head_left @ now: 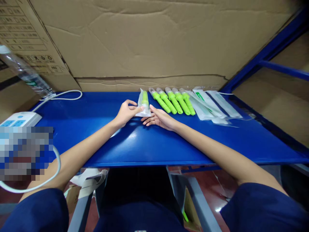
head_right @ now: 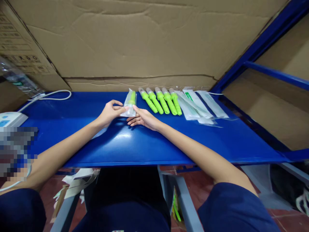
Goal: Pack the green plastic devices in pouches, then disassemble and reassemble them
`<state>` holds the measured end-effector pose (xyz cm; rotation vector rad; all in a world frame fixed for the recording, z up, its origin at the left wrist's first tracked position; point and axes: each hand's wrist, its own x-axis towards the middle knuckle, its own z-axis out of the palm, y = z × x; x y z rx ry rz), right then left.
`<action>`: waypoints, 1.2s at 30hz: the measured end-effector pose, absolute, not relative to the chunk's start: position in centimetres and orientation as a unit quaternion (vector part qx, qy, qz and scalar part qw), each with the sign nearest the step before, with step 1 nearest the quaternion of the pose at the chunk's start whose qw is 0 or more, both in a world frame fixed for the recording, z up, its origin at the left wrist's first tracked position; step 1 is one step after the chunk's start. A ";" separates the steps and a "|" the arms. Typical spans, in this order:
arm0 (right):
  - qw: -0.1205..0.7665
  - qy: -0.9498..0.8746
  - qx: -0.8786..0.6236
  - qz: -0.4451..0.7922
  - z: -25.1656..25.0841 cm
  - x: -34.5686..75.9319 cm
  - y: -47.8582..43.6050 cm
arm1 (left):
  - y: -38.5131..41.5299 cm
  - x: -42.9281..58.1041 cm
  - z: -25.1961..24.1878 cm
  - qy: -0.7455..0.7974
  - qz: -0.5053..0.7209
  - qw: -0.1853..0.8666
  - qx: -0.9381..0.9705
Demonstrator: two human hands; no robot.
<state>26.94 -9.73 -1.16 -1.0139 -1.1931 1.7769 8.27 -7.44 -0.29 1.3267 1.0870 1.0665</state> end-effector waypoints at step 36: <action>0.267 -0.551 -0.427 0.665 -0.1 29.3 -9.4 | -5.9 5.1 1.5 0.395 0.154 0.429 0.798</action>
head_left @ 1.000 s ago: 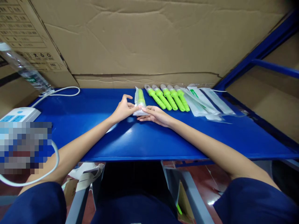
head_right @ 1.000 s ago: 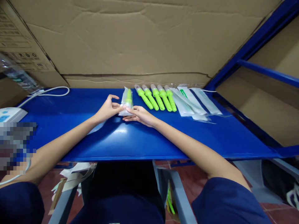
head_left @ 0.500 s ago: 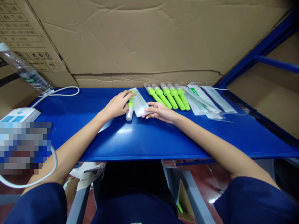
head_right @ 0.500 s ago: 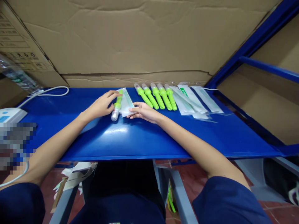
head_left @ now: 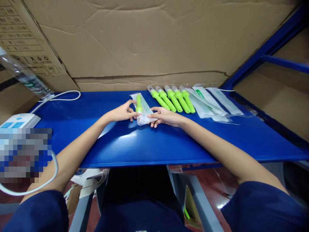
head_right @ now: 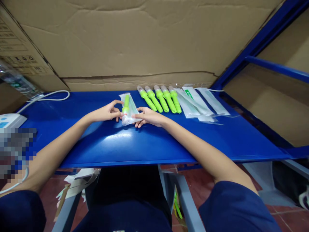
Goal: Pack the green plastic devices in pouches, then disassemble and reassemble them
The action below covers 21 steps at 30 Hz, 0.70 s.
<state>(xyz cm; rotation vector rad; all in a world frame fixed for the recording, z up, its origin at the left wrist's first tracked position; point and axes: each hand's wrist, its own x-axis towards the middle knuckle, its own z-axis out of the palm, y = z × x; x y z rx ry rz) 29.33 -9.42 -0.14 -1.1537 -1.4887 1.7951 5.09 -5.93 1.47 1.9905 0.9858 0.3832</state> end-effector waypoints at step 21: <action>0.265 -0.654 -0.510 0.491 -0.8 29.4 -9.7 | -5.9 5.7 -0.3 0.273 0.174 0.415 0.850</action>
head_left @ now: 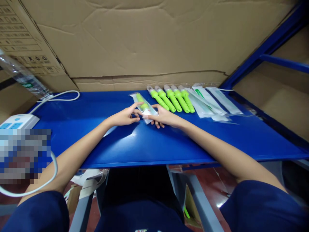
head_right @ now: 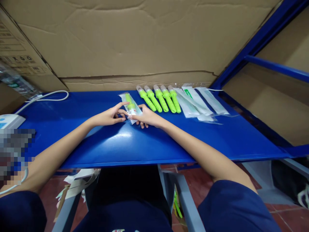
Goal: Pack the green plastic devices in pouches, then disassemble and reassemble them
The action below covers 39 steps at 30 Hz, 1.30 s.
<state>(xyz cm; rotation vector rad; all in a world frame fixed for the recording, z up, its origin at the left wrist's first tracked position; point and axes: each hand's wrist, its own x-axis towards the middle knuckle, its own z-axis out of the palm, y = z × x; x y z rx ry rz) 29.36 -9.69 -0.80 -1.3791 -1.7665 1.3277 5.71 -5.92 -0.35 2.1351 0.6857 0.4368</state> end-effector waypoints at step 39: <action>0.295 -0.837 -0.458 0.052 -3.1 32.1 -6.3 | -7.6 5.8 2.7 0.533 0.081 -0.069 0.839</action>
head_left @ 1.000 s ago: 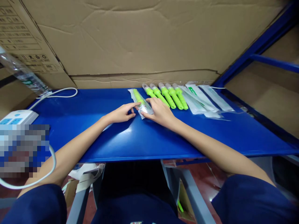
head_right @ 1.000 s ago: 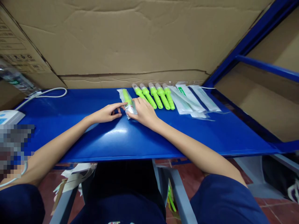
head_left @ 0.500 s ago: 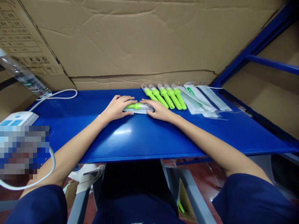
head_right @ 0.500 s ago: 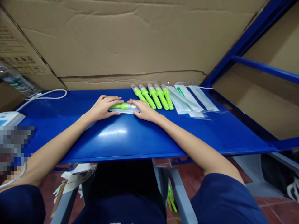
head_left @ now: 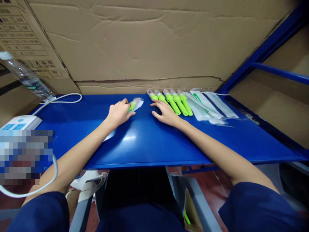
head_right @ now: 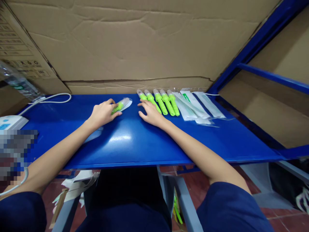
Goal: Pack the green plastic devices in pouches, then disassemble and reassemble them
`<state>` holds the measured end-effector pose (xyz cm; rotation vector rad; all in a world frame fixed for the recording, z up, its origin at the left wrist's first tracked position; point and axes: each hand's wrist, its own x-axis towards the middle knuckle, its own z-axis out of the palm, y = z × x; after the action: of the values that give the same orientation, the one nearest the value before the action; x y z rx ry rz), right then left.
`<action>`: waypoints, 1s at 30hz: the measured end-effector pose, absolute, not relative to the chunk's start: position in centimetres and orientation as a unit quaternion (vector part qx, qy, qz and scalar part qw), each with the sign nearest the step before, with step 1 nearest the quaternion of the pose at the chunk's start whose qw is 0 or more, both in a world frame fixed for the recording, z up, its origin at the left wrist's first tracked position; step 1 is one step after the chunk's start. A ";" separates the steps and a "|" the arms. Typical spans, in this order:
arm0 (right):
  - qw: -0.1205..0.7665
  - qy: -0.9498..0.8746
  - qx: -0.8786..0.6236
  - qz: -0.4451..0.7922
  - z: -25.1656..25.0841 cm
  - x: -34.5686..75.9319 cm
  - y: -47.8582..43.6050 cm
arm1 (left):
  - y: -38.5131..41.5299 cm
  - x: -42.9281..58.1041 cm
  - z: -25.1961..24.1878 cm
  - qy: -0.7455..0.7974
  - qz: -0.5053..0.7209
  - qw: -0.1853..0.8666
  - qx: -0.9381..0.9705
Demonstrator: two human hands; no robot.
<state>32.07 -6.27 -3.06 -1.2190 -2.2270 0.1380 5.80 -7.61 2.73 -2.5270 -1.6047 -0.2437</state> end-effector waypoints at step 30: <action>0.323 -0.744 -0.580 -0.079 -0.9 36.9 -4.1 | -3.9 4.0 0.2 -0.582 -0.163 -0.024 -0.797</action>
<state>36.88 -4.12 -0.94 -1.5222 -1.9527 -0.2065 3.99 -3.93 0.22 -2.5415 -1.8554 -0.5194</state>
